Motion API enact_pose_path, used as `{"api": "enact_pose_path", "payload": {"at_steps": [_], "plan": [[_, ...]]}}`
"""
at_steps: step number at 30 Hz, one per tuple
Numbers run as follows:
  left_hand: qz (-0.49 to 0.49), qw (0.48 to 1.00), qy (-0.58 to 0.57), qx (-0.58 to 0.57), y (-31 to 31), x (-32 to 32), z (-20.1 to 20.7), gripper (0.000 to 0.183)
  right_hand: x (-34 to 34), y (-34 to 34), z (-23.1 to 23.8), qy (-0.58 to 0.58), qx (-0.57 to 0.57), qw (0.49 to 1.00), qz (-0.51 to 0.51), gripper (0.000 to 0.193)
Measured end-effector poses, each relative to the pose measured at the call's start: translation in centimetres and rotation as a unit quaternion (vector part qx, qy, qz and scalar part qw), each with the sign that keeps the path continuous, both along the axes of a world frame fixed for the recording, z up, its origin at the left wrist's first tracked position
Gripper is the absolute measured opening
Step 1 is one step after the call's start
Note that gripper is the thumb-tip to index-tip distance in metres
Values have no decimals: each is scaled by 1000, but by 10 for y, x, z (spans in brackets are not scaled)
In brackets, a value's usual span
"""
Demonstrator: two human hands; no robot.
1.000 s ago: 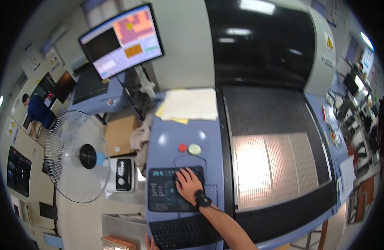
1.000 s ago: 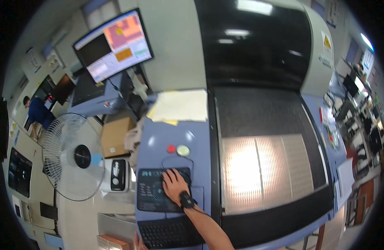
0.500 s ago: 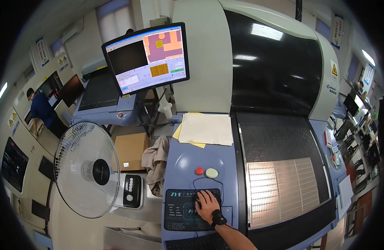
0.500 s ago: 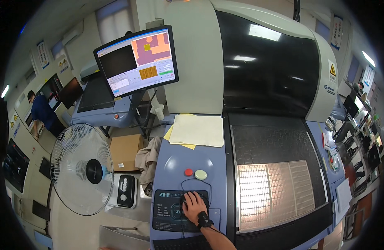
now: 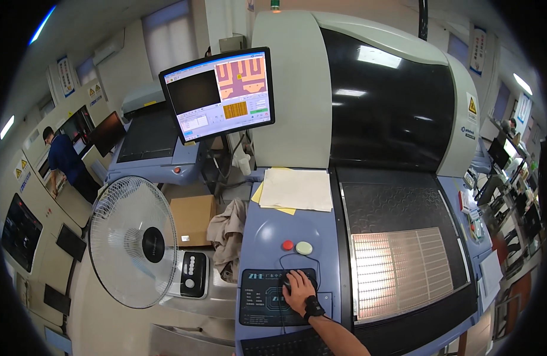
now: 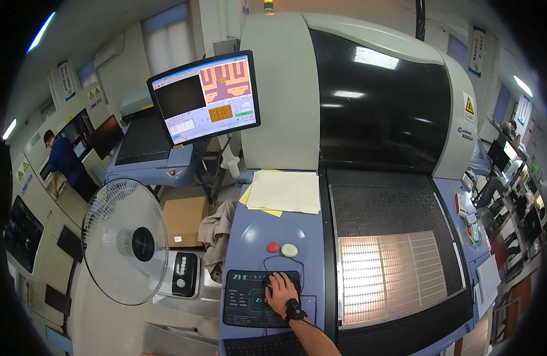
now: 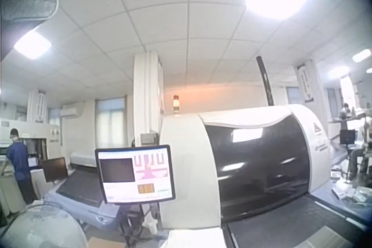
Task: Operating a PCB inspection machine, including using a mouse/keyboard to navigate software and manually loading a PCB panel into the machine.
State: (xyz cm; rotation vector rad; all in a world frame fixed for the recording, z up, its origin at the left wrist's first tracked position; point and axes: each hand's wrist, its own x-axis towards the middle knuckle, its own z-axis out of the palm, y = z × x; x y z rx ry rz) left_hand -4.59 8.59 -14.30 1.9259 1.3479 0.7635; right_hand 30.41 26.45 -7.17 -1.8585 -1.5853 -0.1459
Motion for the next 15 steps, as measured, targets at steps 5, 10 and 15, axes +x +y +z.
{"api": "enact_pose_path", "payload": {"at_steps": [5,10,15], "plan": [[-1,1000,6,-3,-3,-2,0,57,0,-1,1,-8,0,1000,-2,40],[-7,1000,12,-7,-4,-3,-4,58,2,-1,-3,-1,12,1000,-4,40],[-18,999,26,-8,-8,-6,-8,60,1,-1,-3,5,6,1000,13,36]]}}
